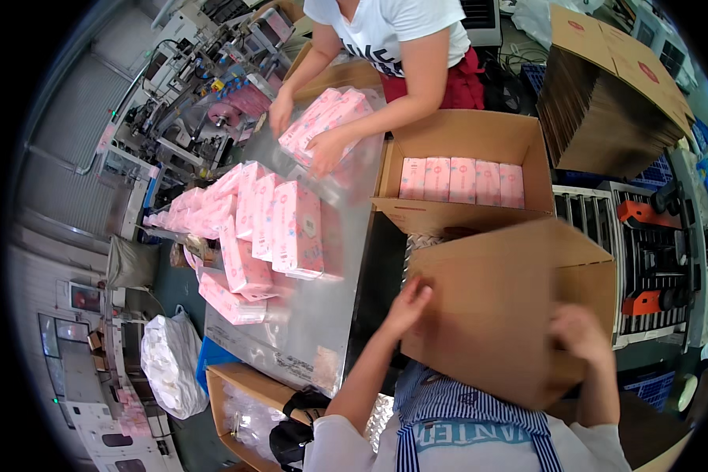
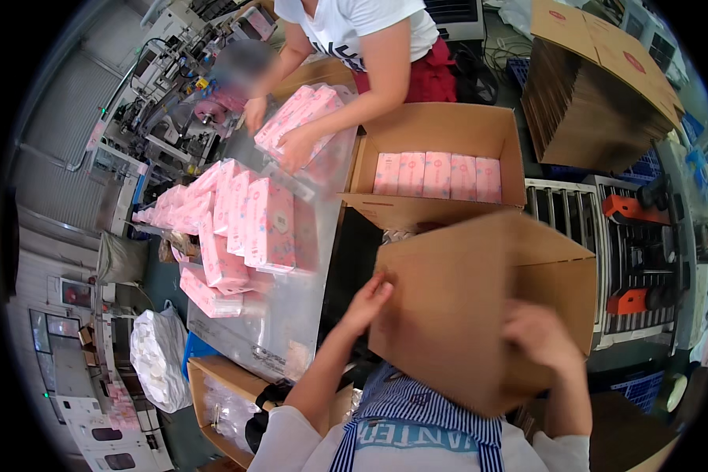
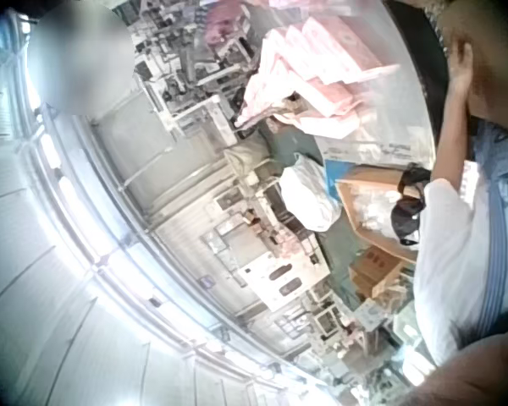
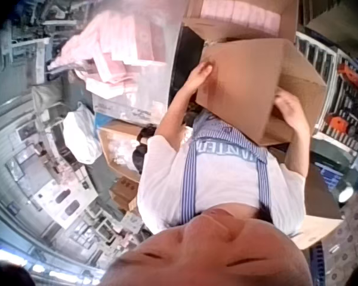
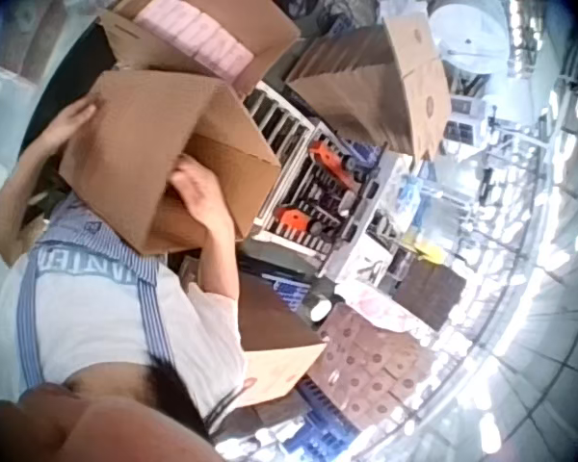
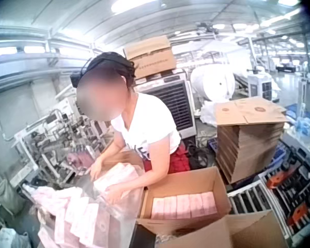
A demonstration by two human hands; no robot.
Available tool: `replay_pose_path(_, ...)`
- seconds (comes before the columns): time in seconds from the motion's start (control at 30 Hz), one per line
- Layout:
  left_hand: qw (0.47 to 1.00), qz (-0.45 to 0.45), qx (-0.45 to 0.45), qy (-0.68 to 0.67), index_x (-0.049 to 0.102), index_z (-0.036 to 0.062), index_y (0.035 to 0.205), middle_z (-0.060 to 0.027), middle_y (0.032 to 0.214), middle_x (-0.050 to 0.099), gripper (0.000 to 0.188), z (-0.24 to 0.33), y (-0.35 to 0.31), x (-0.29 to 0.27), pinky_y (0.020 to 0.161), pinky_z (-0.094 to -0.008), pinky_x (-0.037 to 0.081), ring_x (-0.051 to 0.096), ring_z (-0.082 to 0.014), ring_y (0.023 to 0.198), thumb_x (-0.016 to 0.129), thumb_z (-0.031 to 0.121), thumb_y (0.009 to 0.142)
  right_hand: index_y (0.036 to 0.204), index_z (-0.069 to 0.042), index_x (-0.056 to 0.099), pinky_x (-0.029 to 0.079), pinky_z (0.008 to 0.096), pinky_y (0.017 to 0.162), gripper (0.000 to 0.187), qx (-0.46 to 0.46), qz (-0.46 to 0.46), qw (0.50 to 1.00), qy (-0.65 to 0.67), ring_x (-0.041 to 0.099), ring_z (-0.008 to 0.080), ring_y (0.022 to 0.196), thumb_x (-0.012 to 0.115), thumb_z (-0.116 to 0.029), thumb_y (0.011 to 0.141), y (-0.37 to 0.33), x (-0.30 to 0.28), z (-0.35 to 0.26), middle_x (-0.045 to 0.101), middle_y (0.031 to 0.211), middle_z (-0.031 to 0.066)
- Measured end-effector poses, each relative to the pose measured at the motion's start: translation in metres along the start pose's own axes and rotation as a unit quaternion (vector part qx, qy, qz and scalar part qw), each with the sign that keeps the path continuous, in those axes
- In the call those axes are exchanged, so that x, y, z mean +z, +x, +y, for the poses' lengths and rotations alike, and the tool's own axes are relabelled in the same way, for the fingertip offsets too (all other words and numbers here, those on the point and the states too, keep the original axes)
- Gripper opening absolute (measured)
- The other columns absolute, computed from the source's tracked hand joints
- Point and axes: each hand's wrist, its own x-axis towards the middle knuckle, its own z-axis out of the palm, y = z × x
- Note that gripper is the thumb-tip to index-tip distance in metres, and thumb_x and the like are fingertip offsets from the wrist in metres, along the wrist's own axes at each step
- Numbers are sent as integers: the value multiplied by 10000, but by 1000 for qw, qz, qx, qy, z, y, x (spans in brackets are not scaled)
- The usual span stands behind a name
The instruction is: The person takes pink packages from a table and places them into cardboard boxes, then slides the filled boxes onto a conveyor belt for sealing.
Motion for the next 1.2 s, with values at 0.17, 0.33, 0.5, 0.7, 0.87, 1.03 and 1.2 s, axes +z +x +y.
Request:
replay_pose_path(0.17,995,-13,-23,-101,289,47,1425,-138,1375,451,823,62,-52,-80,1041,-336,320,399,-272,1289,587,540,839,1227,-148,521,184,574,1080,600,-44,112,887,-446,316,288,1323,756,-254,686,30,44,2,376,1407,78)
replay_pose_path(0.33,964,95,-35,245,325,40,1395,-162,1224,574,753,-6,-51,-49,960,-371,414,549,-277,1136,647,409,824,1453,-35,110,367,402,1024,856,135,219,919,-300,389,362,1281,650,-27,790,-21,8,150,323,1426,219)
replay_pose_path(0.5,985,-101,-88,-104,422,83,1347,-64,1077,625,539,-70,-31,-16,821,-283,477,590,-119,922,617,277,884,1215,27,523,457,364,884,369,305,222,914,-150,592,271,1030,560,-77,863,-72,-72,223,630,1087,163)
replay_pose_path(0.7,955,-182,-126,-195,463,99,1285,-49,1134,612,421,-47,32,-76,870,-339,485,596,-144,1007,600,219,906,1240,7,508,434,309,891,357,303,203,930,40,573,192,1007,499,-101,899,-53,-63,195,613,1105,98)
replay_pose_path(0.87,916,211,-8,342,498,-1,1189,-243,1165,538,413,-114,47,-56,874,-444,463,536,-398,1086,581,267,885,1197,2,522,451,313,859,326,311,257,914,41,582,185,966,532,-131,899,-86,-51,262,618,1075,98)
replay_pose_path(1.03,883,133,58,445,526,29,1167,-215,1187,524,408,-103,43,-63,843,-431,475,550,-334,1065,561,317,880,1158,32,543,450,316,831,344,288,234,926,69,570,174,956,584,-164,878,-42,39,156,621,1056,110)
replay_pose_path(1.2,899,169,53,400,506,66,1217,-169,1253,496,473,25,-1,-210,848,-440,471,503,-319,1144,584,351,849,1290,31,428,423,344,909,491,258,209,943,-40,550,254,1062,573,-244,909,4,125,126,565,1184,174)
